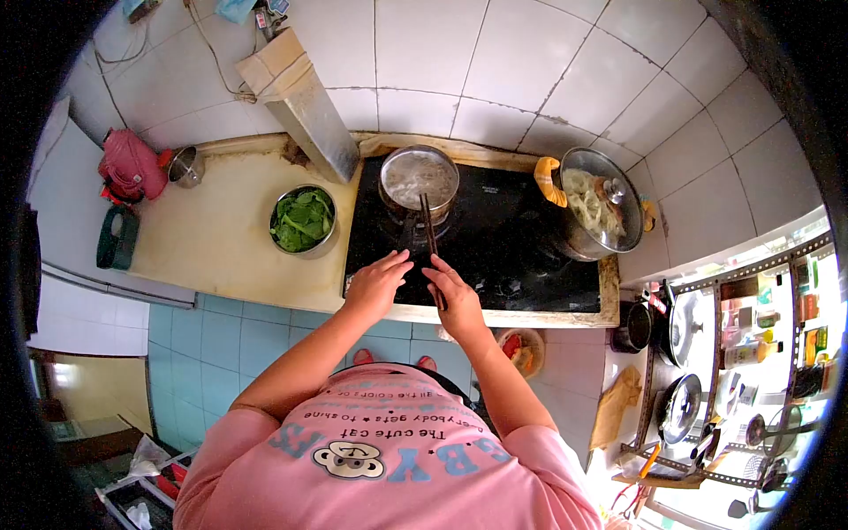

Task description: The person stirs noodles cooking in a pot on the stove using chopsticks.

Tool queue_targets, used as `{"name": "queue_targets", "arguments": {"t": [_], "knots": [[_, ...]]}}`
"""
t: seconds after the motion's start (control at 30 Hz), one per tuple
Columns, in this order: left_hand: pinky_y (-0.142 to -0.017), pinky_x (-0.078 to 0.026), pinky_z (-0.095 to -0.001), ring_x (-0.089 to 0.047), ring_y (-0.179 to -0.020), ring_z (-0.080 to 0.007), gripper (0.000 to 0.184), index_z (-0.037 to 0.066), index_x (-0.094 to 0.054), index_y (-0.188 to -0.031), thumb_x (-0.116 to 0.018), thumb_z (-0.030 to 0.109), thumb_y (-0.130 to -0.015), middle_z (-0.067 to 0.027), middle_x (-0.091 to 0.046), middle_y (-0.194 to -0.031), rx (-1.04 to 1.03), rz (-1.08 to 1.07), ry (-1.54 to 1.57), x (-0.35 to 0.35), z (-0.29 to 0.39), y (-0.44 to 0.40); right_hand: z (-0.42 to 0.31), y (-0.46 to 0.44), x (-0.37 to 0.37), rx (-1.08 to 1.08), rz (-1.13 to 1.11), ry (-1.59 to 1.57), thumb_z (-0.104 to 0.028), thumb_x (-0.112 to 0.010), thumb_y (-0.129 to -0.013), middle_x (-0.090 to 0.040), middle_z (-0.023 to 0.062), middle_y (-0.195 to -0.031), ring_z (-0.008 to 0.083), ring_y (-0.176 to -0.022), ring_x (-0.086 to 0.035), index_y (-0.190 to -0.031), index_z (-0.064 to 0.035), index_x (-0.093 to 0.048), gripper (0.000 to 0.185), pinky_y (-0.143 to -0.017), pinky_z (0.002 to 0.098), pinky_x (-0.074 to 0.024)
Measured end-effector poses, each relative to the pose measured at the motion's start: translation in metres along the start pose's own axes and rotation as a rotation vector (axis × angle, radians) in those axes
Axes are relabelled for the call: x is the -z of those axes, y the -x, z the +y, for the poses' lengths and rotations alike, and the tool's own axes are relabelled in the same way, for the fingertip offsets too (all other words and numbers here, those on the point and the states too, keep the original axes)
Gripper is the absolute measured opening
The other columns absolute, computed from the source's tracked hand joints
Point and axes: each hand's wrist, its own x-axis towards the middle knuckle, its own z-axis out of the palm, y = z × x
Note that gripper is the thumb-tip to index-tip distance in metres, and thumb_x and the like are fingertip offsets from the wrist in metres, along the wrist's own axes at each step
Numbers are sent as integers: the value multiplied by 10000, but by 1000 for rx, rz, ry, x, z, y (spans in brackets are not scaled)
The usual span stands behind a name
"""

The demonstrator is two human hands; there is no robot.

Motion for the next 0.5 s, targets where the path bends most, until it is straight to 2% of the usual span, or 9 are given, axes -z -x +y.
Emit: {"name": "queue_targets", "arguments": {"t": [0.5], "knots": [[-975,-495,-385,-554,-1229,-269,335,54,-644,-1164,-660,87,-831,-101,-578,-1335,13,-4,9,0,1,0,2,0,-1,-17,-10,-12,-32,-621,-881,-573,152,-1322,363,-1080,-624,-1160,-105,-633,289,-841,400,-543]]}}
